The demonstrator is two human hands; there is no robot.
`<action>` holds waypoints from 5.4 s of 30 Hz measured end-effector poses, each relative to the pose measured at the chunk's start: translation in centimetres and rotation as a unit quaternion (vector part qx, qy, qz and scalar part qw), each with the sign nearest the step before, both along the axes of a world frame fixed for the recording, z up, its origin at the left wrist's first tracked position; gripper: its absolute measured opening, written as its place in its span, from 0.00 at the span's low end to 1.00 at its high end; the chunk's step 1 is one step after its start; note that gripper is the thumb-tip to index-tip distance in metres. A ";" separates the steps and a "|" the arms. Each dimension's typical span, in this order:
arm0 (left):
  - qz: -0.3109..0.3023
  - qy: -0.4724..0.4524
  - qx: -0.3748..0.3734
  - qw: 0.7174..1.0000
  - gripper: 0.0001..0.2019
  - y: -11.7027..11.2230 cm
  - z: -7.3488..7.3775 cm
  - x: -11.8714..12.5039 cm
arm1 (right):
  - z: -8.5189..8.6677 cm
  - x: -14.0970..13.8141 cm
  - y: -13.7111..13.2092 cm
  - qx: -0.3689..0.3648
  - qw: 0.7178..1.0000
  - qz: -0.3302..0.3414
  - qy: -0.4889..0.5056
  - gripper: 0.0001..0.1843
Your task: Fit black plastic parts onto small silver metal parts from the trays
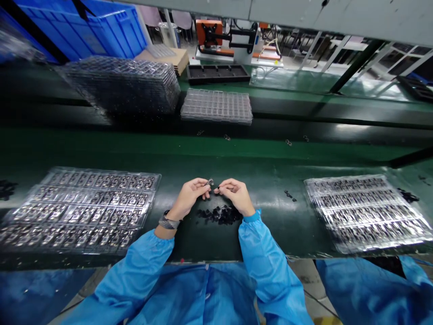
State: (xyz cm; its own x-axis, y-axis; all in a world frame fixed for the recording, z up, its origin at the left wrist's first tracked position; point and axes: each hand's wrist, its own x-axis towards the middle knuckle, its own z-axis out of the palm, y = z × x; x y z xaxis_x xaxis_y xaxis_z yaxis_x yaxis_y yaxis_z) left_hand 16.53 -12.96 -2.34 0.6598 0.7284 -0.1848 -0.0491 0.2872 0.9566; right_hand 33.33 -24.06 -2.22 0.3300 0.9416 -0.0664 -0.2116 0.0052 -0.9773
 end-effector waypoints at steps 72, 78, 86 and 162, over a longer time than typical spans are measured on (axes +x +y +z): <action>-0.047 0.029 0.092 0.994 0.22 -1.1 0.2 0.0 | -0.2 -0.2 0.1 -0.013 1.000 0.001 -0.002 0.19; -0.062 0.016 0.099 0.993 0.21 -1.1 0.4 -0.2 | -0.2 -0.2 0.1 -0.013 1.000 -0.009 0.020 0.22; -0.058 -0.036 0.021 0.997 0.22 -1.2 0.6 0.1 | 0.3 -0.7 0.1 0.032 0.999 -0.038 -0.006 0.22; 0.149 0.445 0.308 0.828 0.11 25.2 3.5 -2.0 | 0.6 -1.1 -0.7 -0.118 0.826 0.250 -0.491 0.03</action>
State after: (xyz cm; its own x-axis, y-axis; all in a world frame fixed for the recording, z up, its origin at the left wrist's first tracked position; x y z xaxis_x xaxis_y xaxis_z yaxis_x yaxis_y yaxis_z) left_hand 14.54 12.26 1.20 0.2363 0.9711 -0.0341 0.7729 -0.1666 0.6123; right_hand 32.27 -24.75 -1.63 -0.0921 0.9756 -0.1994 0.7659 -0.0586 -0.6403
